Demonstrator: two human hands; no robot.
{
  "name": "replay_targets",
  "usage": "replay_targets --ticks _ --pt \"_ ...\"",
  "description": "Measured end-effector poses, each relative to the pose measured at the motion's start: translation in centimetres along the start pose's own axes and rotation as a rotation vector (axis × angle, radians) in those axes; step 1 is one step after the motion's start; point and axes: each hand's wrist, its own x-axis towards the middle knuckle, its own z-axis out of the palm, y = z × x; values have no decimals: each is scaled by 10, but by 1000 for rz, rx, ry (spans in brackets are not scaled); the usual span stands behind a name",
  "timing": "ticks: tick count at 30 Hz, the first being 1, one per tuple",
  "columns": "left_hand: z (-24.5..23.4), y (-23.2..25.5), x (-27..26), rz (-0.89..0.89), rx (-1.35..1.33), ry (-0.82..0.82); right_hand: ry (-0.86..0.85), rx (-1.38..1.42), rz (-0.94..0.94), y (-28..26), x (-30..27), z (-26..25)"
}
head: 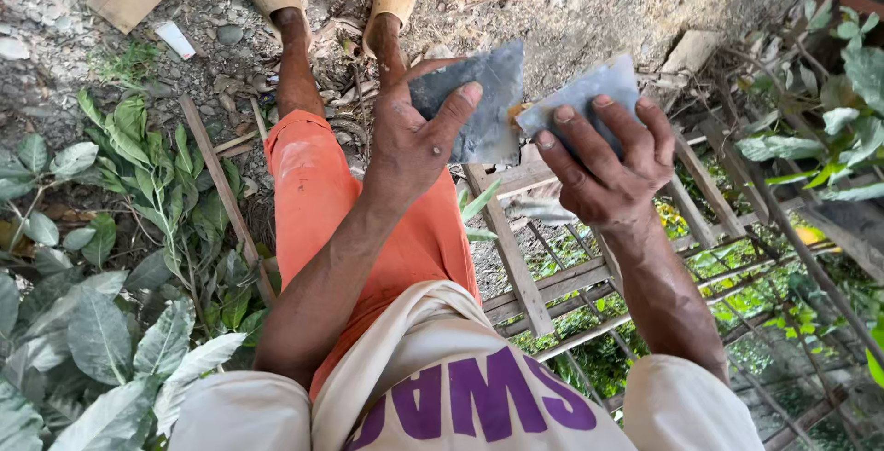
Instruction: The person sands the surface and edges of a wooden board using pieces of sandpaper held in both hands.
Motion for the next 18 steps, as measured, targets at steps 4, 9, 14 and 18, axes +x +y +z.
replay_targets --ticks 4,9,14,18 --pt "-7 2 -2 207 127 63 66 49 -7 -6 6 -1" --pt "-5 -2 -7 -51 162 33 -19 76 27 -10 21 -6" --pt "-5 1 -5 123 303 44 -130 147 26 -8 33 -12" --pt "-9 6 -3 -156 116 75 -222 309 12 -2 34 -15"
